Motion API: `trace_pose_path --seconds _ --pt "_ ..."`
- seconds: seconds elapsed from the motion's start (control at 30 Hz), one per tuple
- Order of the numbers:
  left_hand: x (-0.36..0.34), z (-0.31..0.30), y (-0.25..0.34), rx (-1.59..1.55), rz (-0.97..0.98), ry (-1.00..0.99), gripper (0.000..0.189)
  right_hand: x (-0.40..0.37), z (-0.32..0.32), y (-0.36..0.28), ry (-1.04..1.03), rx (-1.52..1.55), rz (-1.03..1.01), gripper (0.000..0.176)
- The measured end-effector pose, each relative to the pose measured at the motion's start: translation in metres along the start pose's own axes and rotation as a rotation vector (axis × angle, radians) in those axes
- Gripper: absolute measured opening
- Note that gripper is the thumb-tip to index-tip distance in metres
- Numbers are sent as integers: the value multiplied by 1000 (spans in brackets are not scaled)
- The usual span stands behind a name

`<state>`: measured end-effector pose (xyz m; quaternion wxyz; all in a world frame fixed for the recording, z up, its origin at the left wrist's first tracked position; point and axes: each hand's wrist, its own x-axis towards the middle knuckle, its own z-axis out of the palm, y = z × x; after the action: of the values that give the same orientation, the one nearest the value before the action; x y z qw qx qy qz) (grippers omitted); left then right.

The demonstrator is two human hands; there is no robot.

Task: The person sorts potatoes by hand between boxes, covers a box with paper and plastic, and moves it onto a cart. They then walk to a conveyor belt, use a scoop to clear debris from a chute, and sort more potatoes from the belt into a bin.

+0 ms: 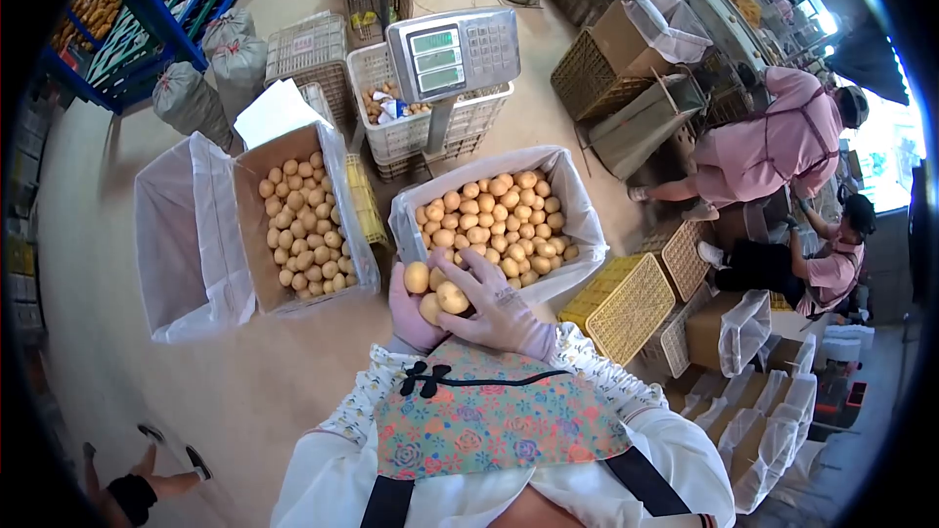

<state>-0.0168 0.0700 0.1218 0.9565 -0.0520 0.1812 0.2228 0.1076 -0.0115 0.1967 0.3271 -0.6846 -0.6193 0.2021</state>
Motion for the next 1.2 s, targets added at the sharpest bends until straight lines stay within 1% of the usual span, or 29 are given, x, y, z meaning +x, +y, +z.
trace_pose_path --seconds 0.07,0.17,0.2,0.23,0.27,0.3,0.33,0.37,0.4,0.43,0.47,0.5,0.53,0.6,0.63,0.7,0.73,0.8,0.87,0.9,0.97,1.03,1.13,1.2 --pt "-4 -6 9 45 51 -33 71 7 5 -9 -23 12 -6 72" --pt "-13 -18 30 66 121 -23 74 21 19 -18 -45 0 -45 71" --pt "-16 -25 42 52 100 -106 74 27 24 -21 -49 11 -74 71" --pt "-12 -44 53 348 302 -52 74 33 27 -25 -39 20 -144 72" --pt "-16 -62 65 330 344 -58 73 38 31 -25 -45 58 -191 72" --pt "-21 -63 77 312 386 -64 73 35 36 -26 -8 34 -190 72" --pt "-34 -27 92 -27 275 -152 72 34 38 -26 34 4 -188 73" --pt "-37 -26 107 -37 357 -132 71 30 39 -22 11 9 -115 73" --pt "-34 -44 128 -107 393 -228 73 28 37 -23 -11 12 -51 70" --pt "-36 -52 150 -56 472 -120 67 22 39 -15 -33 23 -9 70" --pt "-29 -57 176 -224 467 -28 63 14 44 -3 -56 33 34 70" --pt "-19 -86 206 -7 578 66 60 4 49 3 -62 11 99 69" --pt "-19 -105 227 -206 511 257 57 -5 54 11 -91 11 125 69" --pt "-13 -102 238 -192 634 746 47 -19 56 22 -150 9 177 67" --pt "-15 -112 238 -183 615 713 45 -22 52 23 -195 6 194 64" --pt "-17 -147 235 -161 587 644 43 -24 51 25 -204 70 246 64" --pt "-20 -156 229 -164 577 651 42 -25 51 27 -210 105 271 63" --pt "-25 -171 209 -165 559 665 39 -29 50 37 -211 72 281 62" --pt "-30 -183 190 -119 570 632 36 -30 44 41 -198 77 284 62" --pt "-32 -184 182 -95 573 614 35 -32 41 45 -201 98 346 61" --pt "-35 -169 168 -52 547 630 38 -37 39 60 -214 149 400 60" --pt "-46 -158 154 14 518 641 43 -50 44 87 -231 157 469 57" --pt "-63 -138 129 71 568 693 44 -74 58 137 -330 137 632 55" --pt "-82 -149 109 43 627 776 46 -87 58 159 -472 28 702 51"
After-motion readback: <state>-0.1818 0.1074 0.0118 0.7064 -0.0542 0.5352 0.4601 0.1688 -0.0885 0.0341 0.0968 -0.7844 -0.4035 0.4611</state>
